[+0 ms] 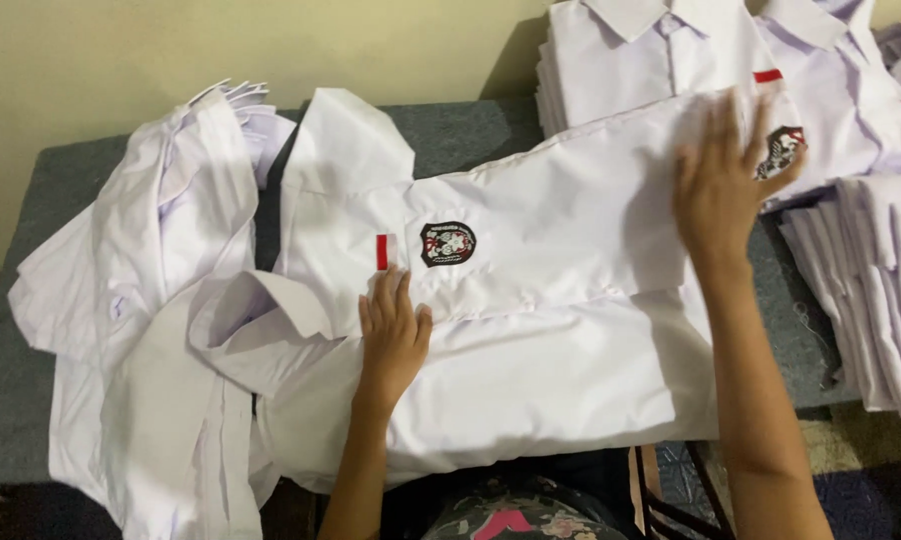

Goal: Trimming loose threads from a white school uniform shirt using scissors.

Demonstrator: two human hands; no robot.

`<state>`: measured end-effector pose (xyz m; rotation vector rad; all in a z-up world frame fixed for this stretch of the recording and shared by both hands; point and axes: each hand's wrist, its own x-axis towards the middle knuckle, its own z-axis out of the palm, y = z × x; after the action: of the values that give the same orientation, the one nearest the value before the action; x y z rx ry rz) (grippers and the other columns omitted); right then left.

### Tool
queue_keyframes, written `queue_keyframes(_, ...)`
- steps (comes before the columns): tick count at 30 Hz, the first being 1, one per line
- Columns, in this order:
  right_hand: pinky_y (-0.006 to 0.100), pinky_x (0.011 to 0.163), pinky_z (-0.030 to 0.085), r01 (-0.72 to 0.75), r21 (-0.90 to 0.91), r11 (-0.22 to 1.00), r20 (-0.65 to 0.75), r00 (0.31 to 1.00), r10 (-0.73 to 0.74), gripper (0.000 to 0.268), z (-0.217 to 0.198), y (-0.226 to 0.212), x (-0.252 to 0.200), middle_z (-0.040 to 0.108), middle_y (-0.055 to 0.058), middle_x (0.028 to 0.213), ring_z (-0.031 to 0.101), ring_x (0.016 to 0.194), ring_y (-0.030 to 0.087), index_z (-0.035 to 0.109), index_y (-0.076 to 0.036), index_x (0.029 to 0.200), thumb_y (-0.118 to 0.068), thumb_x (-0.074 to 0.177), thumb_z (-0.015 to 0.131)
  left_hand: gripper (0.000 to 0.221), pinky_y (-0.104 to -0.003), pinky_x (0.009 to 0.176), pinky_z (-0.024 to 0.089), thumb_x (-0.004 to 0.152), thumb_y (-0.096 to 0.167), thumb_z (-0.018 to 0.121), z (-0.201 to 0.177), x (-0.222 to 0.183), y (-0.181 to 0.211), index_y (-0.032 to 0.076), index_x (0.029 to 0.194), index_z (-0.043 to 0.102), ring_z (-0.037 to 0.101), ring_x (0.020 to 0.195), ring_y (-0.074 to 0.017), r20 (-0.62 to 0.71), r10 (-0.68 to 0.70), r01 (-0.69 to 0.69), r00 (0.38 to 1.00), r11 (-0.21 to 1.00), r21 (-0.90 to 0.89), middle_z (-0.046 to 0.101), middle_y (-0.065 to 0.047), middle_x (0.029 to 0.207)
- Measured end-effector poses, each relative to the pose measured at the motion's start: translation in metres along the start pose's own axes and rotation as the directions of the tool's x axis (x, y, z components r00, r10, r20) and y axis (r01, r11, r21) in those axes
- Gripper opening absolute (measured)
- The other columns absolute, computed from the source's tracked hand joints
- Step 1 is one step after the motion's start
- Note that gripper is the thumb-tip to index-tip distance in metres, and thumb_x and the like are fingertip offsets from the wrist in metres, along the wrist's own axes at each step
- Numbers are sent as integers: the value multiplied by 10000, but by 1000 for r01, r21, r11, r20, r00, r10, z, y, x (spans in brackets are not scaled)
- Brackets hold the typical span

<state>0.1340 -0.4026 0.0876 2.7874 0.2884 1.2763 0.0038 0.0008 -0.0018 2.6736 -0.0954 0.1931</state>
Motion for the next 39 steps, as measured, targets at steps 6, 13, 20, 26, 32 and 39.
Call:
queue_keyframes(6,743,1080,94,336,363,869,89,916,-392,369,50,-138,-44,445,142,1624,330,1532,320,541,-77,1440,-192,1101,455,698,-656,1192,201,1025,355,469,-14,50,-1,33,1590,215,141,1540,-440,67,53,-51,996,998,-27,167,-241,1639)
queue_keyframes(13,537,1226,121,272,682,679,318,725,-611,607,32,-276,-53,257,99,1674,171,1560,257,304,-128,1589,-461,1085,242,658,-507,1265,35,1094,472,187,20,114,-72,118,1647,138,-8,1584,-335,5,-269,264,963,948,176,1,-173,1708)
queue_keyframes(20,460,1237,79,227,609,760,517,613,-598,630,19,-268,-68,172,40,1705,131,1571,214,224,-162,1625,-518,1111,147,570,-602,1191,28,1058,419,394,40,138,-99,151,1558,454,252,1534,-318,-497,-109,293,861,905,310,331,-170,1638)
queue_keyframes(26,454,1245,78,199,578,792,584,578,-571,651,0,-216,-87,172,23,1701,121,1571,203,209,-203,1627,-558,1090,113,593,-631,1185,28,1047,404,406,33,145,-102,159,1587,401,225,1544,-337,-432,-145,290,890,912,291,292,-184,1652)
queue_keyframes(32,433,1216,231,243,399,884,547,711,-442,598,-26,-134,-115,319,15,1662,278,1529,187,307,-209,1614,-489,1090,241,576,-637,1188,29,1057,379,379,25,141,-97,136,1578,408,244,1538,-342,-419,-135,272,898,919,286,312,-189,1643)
queue_keyframes(39,650,1194,-64,68,279,958,721,644,-256,632,-84,-31,-105,-242,-146,1657,-256,1506,79,-127,-272,1586,-513,1016,5,264,-617,1072,342,996,196,550,-2,124,-79,134,1249,592,445,1400,-325,-458,350,-284,817,936,208,540,-82,1415)
